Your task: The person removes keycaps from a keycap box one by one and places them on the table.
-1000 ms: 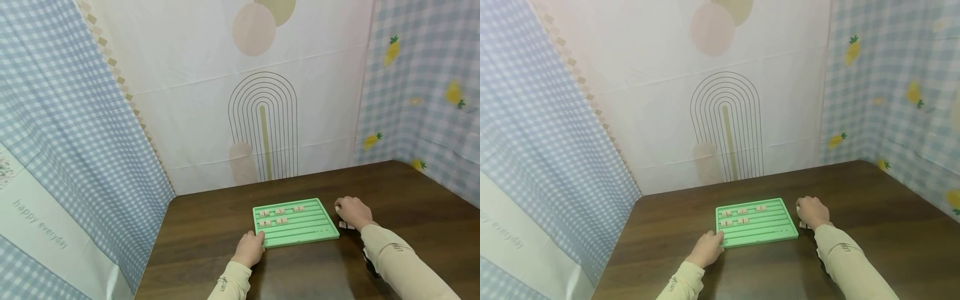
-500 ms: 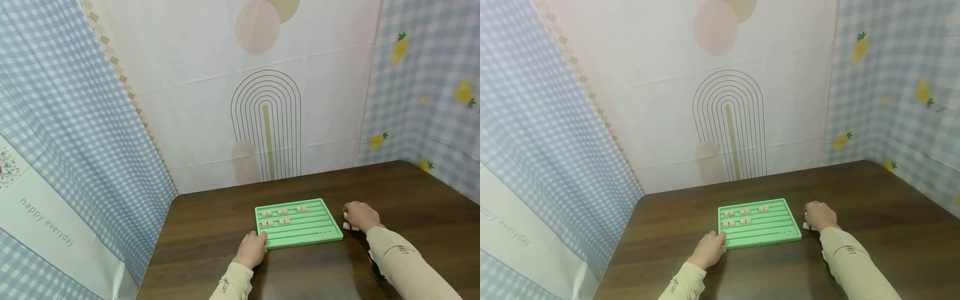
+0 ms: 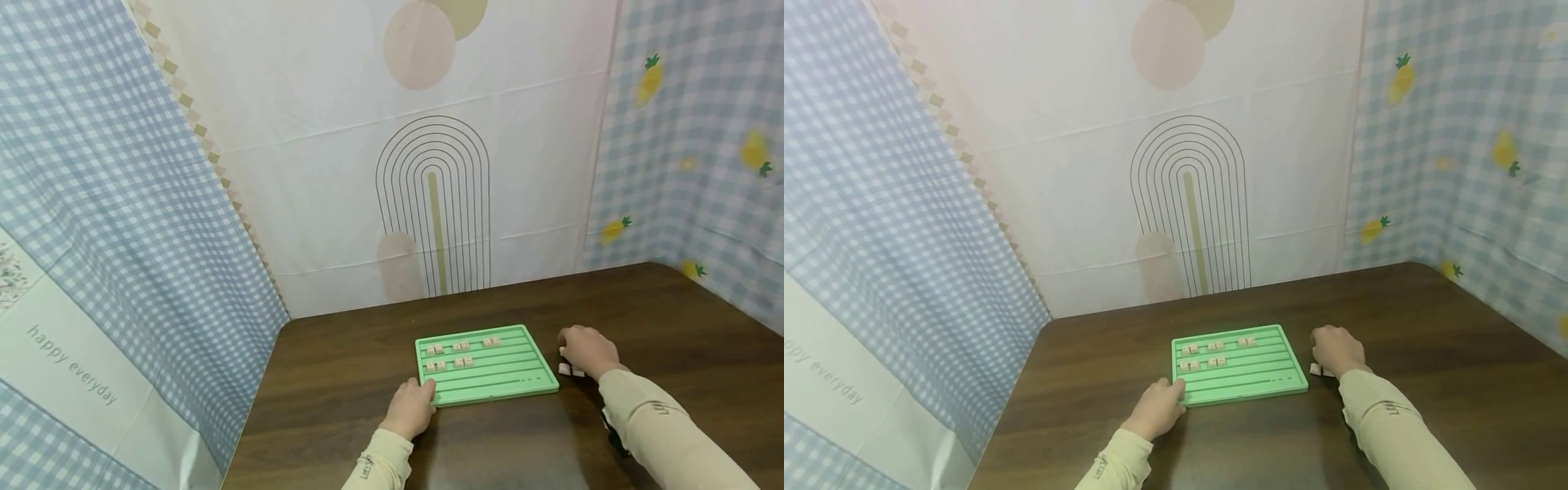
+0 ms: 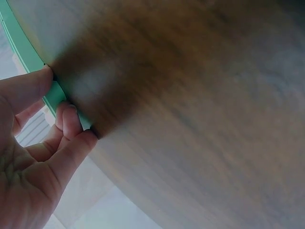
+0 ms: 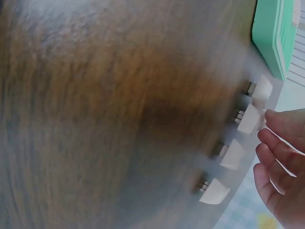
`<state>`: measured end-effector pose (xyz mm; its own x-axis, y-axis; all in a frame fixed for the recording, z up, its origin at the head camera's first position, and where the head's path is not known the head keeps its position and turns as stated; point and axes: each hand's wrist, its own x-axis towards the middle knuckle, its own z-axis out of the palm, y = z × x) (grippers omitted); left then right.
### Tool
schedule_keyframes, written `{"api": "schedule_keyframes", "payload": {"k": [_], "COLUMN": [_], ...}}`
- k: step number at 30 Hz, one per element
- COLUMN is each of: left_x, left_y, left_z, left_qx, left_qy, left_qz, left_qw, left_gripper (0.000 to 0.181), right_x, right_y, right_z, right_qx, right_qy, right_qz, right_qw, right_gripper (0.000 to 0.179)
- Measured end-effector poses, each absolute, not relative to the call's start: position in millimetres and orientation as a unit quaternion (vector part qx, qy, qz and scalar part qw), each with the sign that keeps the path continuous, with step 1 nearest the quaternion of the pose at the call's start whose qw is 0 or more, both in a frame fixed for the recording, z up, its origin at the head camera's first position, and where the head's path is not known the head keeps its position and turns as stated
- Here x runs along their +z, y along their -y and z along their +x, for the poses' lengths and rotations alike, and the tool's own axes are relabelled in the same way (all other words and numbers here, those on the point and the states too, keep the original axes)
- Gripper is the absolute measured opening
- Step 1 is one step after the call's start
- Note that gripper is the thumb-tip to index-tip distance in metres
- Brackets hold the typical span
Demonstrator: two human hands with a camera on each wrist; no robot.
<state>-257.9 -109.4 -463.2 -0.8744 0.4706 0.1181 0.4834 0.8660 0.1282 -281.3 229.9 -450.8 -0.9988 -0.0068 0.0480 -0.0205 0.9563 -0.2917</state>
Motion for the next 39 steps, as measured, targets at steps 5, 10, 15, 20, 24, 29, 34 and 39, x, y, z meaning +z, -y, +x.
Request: {"api": "schedule_keyframes", "payload": {"k": [5, 10, 15, 20, 24, 29, 34, 39], "left_x": [-462.9, -462.7, -462.4, -461.4, -461.2, -461.5, -461.8, -463.6], "left_y": [108.4, 109.2, 110.8, 110.0, 108.6, 108.5, 107.2, 107.4], "left_z": [-257.1, -256.1, -256.1, -256.1, -256.1, -255.5, -257.7, -259.3], "left_qx": [-0.072, -0.079, -0.079, -0.083, -0.081, -0.075, -0.068, -0.059], "left_qy": [0.965, 0.965, 0.965, 0.965, 0.964, 0.964, 0.966, 0.966], "left_qz": [-0.249, -0.246, -0.245, -0.245, -0.249, -0.252, -0.246, -0.247], "left_qw": [0.048, 0.047, 0.048, 0.04, 0.044, 0.052, 0.04, 0.038], "left_gripper": [0.022, 0.023, 0.023, 0.021, 0.021, 0.021, 0.021, 0.022], "right_x": [-445.9, -444.1, -441.4, -443.2, -444.8, -447.6, -452.8, -458.4], "right_y": [-221.4, -202.6, -175.2, -151.4, -133.5, -109.4, -91.5, -84.7], "right_z": [-281.2, -285.0, -291.9, -296.6, -299.3, -302.4, -303.3, -305.3], "right_qx": [0.146, 0.14, 0.136, 0.142, 0.151, 0.165, 0.16, 0.138], "right_qy": [0.988, 0.987, 0.986, 0.983, 0.979, 0.975, 0.976, 0.98], "right_qz": [0.025, 0.054, 0.078, 0.102, 0.123, 0.143, 0.143, 0.132], "right_qw": [0.033, 0.052, 0.061, 0.061, 0.06, 0.047, 0.043, 0.052], "right_gripper": [0.022, 0.022, 0.023, 0.022, 0.021, 0.022, 0.019, 0.013]}}
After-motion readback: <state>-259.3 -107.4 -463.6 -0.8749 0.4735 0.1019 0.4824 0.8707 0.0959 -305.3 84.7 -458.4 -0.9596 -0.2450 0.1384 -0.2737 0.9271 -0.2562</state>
